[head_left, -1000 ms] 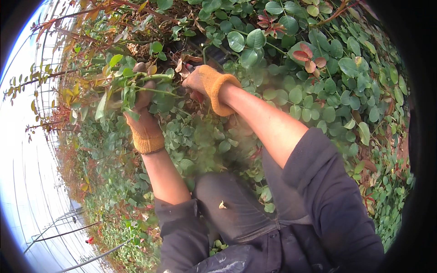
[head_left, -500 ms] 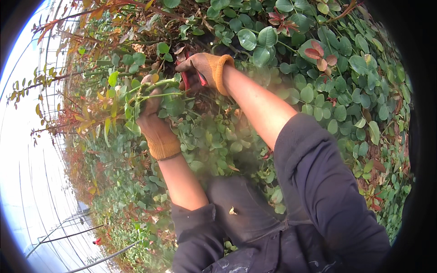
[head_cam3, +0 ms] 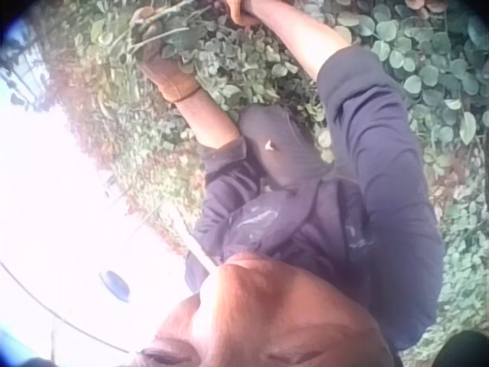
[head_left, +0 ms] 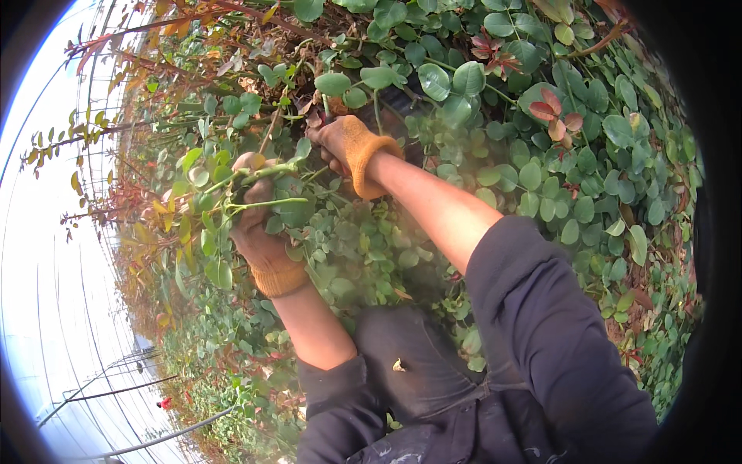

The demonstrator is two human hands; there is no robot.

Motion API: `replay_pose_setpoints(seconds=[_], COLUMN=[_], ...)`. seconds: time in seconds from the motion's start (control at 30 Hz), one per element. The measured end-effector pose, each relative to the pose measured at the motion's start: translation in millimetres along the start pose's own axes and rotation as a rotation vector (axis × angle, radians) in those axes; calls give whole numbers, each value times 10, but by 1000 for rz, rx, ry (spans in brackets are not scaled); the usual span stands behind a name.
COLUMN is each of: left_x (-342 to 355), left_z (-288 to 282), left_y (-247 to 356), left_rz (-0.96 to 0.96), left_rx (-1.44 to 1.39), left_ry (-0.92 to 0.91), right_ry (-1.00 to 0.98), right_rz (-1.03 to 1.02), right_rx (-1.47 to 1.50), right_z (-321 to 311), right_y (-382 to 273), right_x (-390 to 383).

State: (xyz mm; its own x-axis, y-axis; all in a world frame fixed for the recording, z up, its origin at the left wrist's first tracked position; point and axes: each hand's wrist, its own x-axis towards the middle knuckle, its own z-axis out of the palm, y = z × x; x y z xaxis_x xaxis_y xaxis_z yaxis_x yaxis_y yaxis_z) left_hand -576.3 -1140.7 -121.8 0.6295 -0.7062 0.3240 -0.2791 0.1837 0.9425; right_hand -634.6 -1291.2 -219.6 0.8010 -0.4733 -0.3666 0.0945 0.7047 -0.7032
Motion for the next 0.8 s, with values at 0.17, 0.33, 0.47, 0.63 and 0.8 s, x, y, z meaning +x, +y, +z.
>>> replay_pose_setpoints(seconds=[0.17,0.33,0.47,0.63,0.8], left_x=[-567,-1239,-1876,-2684,-3474], left_z=[-660,-1636,-2391,-3746,-4638], left_y=[797,1986,3045,3388,2270], left_rz=[115,167,-50,-464,-1207], left_rx=[-233,-192,587,1416,2570], left_ry=[-81,-6,434,715,-711], right_ry=[98,66,60,64,58], right_rz=[120,24,20,-83,-65], right_rx=[13,-132,-117,-153,-199], right_z=[24,-37,-54,-98,-144], right_y=[120,148,209,291,319], right_x=[-161,-51,-14,111,150])
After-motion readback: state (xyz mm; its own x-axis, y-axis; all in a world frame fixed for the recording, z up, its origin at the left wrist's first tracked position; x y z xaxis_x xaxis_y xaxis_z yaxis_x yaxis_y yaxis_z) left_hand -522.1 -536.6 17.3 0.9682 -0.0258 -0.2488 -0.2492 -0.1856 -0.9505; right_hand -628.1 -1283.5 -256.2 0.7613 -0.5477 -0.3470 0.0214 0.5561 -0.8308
